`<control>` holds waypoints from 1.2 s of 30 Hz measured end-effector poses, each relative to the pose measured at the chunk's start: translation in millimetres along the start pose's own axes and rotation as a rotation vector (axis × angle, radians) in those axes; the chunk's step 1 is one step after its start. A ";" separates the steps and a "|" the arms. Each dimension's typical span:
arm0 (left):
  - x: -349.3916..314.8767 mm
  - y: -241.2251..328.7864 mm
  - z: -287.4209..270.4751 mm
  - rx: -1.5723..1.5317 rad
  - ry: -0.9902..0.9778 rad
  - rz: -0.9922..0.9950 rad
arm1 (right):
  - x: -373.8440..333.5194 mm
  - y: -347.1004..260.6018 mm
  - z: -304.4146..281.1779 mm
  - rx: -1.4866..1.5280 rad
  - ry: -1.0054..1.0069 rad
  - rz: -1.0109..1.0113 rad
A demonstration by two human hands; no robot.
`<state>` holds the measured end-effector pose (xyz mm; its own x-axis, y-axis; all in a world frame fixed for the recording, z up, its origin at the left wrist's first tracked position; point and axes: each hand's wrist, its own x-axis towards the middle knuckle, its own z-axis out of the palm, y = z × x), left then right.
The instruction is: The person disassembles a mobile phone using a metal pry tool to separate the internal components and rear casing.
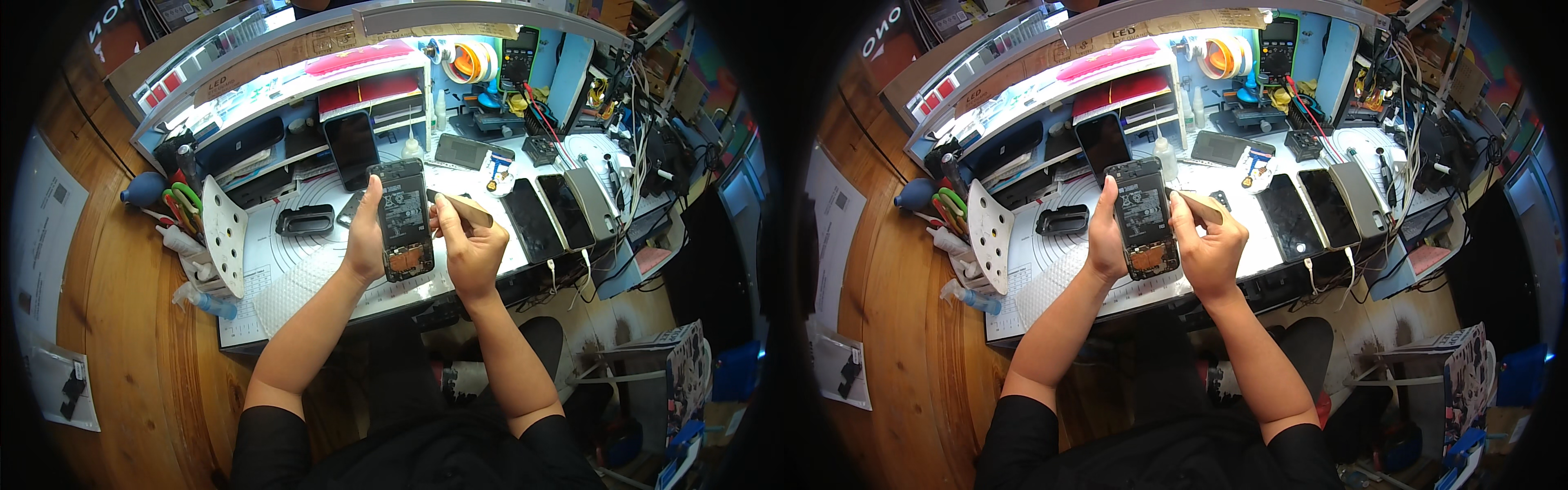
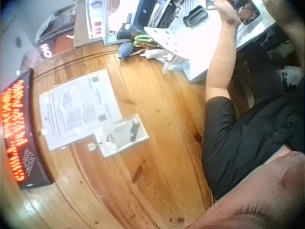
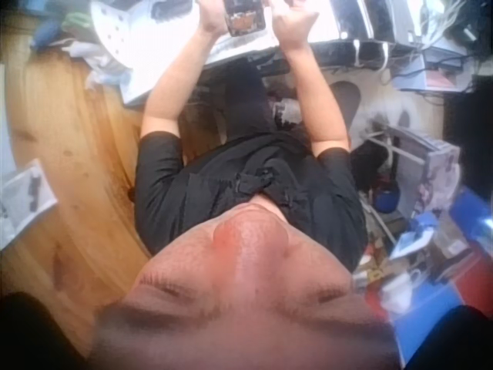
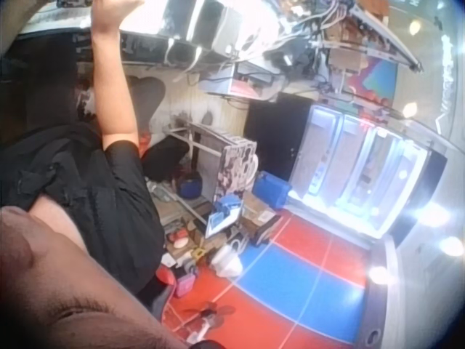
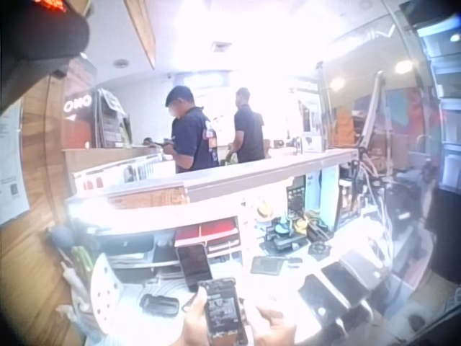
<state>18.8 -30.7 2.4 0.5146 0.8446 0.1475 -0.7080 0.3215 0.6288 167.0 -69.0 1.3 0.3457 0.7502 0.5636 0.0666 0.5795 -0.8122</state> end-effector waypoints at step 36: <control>-2.6 5.1 4.0 0.259 0.073 -0.010 | 19.4 -7.9 -43.5 0.554 -0.197 0.531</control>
<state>15.8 -32.9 8.2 0.4780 0.8737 0.0906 -0.5509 0.2179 0.8056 213.9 -72.9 12.2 0.0255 0.9834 0.1795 -0.5541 0.1634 -0.8162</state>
